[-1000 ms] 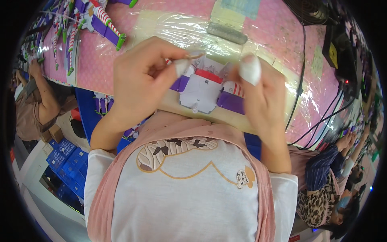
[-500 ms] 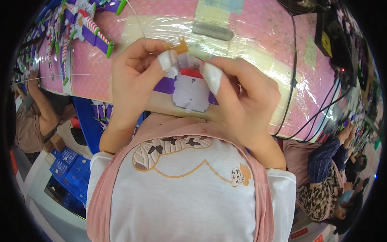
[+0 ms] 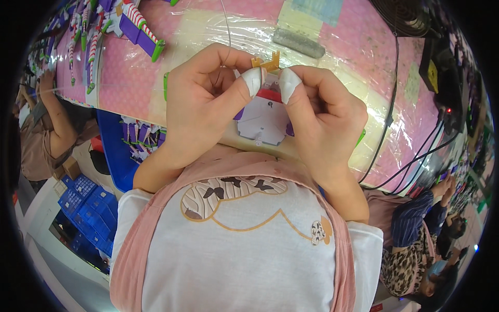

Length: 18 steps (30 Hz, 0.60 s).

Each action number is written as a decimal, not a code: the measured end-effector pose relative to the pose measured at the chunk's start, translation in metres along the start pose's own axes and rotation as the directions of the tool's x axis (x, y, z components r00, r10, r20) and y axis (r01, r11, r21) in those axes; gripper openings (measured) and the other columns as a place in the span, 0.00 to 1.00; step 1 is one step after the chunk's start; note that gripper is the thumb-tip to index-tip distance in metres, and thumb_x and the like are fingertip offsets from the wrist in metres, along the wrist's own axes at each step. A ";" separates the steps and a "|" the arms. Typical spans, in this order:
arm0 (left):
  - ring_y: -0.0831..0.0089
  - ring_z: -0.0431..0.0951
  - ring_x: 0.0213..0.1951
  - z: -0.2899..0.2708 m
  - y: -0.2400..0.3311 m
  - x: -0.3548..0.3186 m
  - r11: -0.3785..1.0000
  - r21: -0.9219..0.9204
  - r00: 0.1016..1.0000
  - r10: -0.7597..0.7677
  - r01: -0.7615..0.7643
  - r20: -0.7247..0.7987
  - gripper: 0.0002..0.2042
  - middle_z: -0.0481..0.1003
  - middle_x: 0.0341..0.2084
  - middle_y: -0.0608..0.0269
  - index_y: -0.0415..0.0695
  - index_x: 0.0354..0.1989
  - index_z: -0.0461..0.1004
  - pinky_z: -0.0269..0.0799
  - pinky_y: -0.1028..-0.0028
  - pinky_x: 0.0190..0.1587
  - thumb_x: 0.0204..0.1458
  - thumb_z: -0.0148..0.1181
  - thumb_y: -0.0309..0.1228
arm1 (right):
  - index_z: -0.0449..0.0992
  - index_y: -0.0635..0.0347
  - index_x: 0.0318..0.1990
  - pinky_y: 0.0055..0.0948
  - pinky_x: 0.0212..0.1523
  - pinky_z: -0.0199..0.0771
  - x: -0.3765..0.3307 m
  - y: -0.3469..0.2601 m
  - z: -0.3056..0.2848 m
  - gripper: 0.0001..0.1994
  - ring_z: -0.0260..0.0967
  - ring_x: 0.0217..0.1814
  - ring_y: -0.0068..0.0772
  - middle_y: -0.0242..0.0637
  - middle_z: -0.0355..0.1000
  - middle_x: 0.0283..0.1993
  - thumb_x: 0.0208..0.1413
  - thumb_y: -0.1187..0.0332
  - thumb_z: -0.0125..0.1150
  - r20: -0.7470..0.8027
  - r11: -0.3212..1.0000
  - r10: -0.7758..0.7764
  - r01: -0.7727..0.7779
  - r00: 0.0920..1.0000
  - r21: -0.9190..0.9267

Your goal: Soldering electrical wires onto small plastic toy components on a factory assembly line.

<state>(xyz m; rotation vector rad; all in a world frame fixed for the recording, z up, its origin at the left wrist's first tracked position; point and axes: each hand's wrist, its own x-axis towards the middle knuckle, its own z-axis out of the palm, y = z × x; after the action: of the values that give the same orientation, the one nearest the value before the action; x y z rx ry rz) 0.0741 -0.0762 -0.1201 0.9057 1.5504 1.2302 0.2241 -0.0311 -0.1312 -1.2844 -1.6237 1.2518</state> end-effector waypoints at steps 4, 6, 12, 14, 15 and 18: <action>0.93 0.61 0.16 0.000 0.000 -0.001 1.000 0.000 0.999 0.025 -0.025 0.026 0.06 0.66 0.13 0.75 0.35 0.35 0.73 0.52 0.87 0.18 0.49 0.57 0.22 | 0.77 0.69 0.34 0.11 0.22 0.60 0.000 -0.002 0.000 0.06 0.62 0.23 0.10 0.28 0.72 0.22 0.52 0.75 0.62 -0.002 1.000 0.011 -0.011 1.000 0.002; 0.92 0.62 0.16 -0.001 0.002 0.000 1.000 -0.009 0.999 0.002 -0.002 0.036 0.06 0.67 0.14 0.74 0.35 0.35 0.73 0.53 0.87 0.18 0.49 0.58 0.22 | 0.76 0.70 0.35 0.11 0.23 0.60 0.000 -0.004 0.000 0.06 0.62 0.23 0.10 0.28 0.72 0.22 0.52 0.75 0.62 0.002 0.999 0.027 -0.027 1.000 0.018; 0.92 0.63 0.17 -0.001 0.001 0.002 0.997 -0.066 0.999 -0.033 0.036 0.036 0.06 0.70 0.16 0.73 0.35 0.35 0.73 0.55 0.87 0.18 0.50 0.59 0.23 | 0.76 0.71 0.36 0.12 0.23 0.58 0.001 -0.008 -0.001 0.08 0.59 0.24 0.10 0.26 0.70 0.24 0.53 0.73 0.62 0.044 0.988 0.131 -0.134 0.990 0.072; 0.92 0.64 0.17 -0.002 0.000 0.002 0.996 -0.079 0.998 -0.036 0.039 0.044 0.06 0.70 0.16 0.73 0.35 0.35 0.73 0.55 0.87 0.18 0.50 0.59 0.24 | 0.76 0.71 0.36 0.12 0.23 0.57 0.001 -0.008 -0.001 0.08 0.59 0.24 0.10 0.25 0.69 0.23 0.53 0.73 0.62 0.039 0.989 0.126 -0.128 0.991 0.067; 0.92 0.63 0.17 -0.002 0.000 0.002 0.996 -0.082 0.998 -0.035 0.039 0.047 0.06 0.70 0.16 0.73 0.35 0.35 0.73 0.55 0.87 0.18 0.50 0.59 0.24 | 0.76 0.71 0.36 0.12 0.23 0.56 0.001 -0.008 0.000 0.08 0.58 0.23 0.10 0.25 0.69 0.23 0.53 0.72 0.62 0.036 0.990 0.123 -0.125 0.992 0.065; 0.92 0.63 0.17 -0.003 0.000 0.002 0.996 -0.086 0.998 -0.036 0.040 0.052 0.07 0.70 0.16 0.73 0.35 0.35 0.73 0.54 0.87 0.18 0.50 0.59 0.24 | 0.76 0.71 0.36 0.12 0.24 0.58 0.002 -0.010 0.000 0.08 0.59 0.24 0.10 0.26 0.70 0.24 0.53 0.73 0.62 0.044 0.988 0.144 -0.147 0.989 0.053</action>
<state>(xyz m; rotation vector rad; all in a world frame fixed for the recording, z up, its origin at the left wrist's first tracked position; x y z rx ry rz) 0.0706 -0.0754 -0.1204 0.8412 1.4570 1.2293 0.2211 -0.0299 -0.1220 -1.3712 -1.5344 1.4096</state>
